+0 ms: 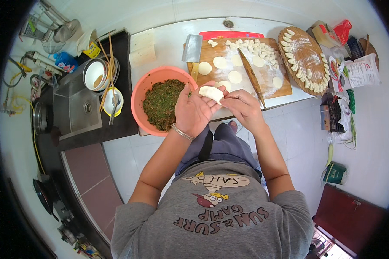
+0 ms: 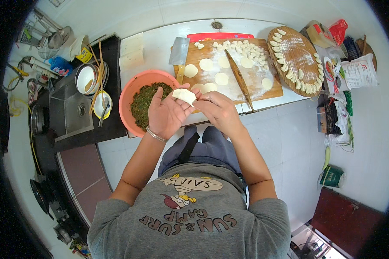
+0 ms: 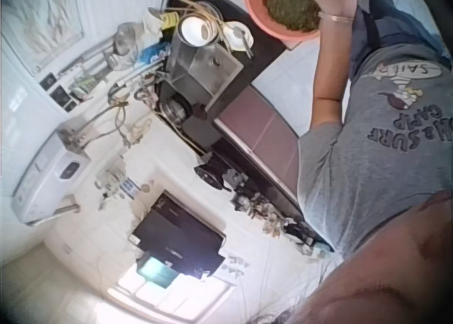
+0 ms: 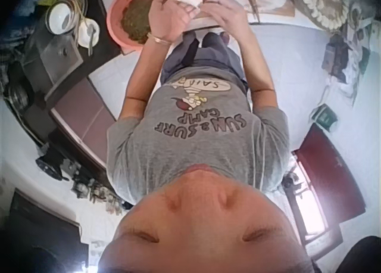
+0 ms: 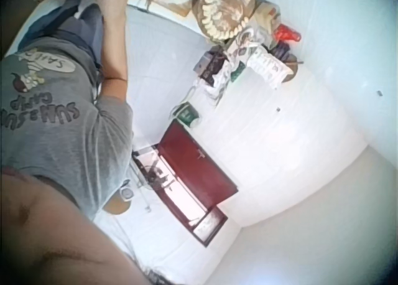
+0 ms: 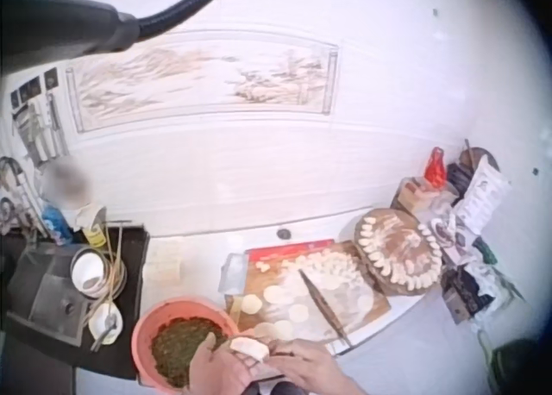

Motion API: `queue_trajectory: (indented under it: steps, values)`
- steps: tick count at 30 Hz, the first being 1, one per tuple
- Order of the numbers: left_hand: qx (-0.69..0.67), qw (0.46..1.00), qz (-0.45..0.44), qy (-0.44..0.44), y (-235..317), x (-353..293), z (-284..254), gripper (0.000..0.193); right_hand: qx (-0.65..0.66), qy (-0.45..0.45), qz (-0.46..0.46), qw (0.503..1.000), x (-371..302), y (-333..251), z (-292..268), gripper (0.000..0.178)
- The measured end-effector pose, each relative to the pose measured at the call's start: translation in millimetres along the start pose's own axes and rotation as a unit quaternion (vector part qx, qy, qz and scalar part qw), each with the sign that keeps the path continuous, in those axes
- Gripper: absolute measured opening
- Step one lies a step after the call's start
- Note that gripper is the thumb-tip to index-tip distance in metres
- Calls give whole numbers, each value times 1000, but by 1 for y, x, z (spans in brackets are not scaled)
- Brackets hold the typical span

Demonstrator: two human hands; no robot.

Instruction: The person rolls small dough balls into flat circular wrappers using a rolling pin on a floured wooden board. They then scoop a green vegetable filling onto each wrapper, fold the dough in half, and pinch the edges to seal the dumplings. The finished dumplings are placed in rows on a large bamboo tray.

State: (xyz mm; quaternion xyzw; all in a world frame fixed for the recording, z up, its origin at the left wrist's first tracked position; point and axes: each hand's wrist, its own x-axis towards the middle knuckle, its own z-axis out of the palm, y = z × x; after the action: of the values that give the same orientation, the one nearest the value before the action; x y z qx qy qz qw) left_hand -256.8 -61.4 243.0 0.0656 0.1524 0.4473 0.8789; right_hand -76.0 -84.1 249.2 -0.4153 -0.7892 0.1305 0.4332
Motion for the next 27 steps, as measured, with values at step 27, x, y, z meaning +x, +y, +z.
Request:
queue_trajectory:
  steps: [27]
  values:
    - [17, 995, -85, -46, -74, 55, 35, 63, 1, 54, 129, 990, -40, 26, -86, 15]
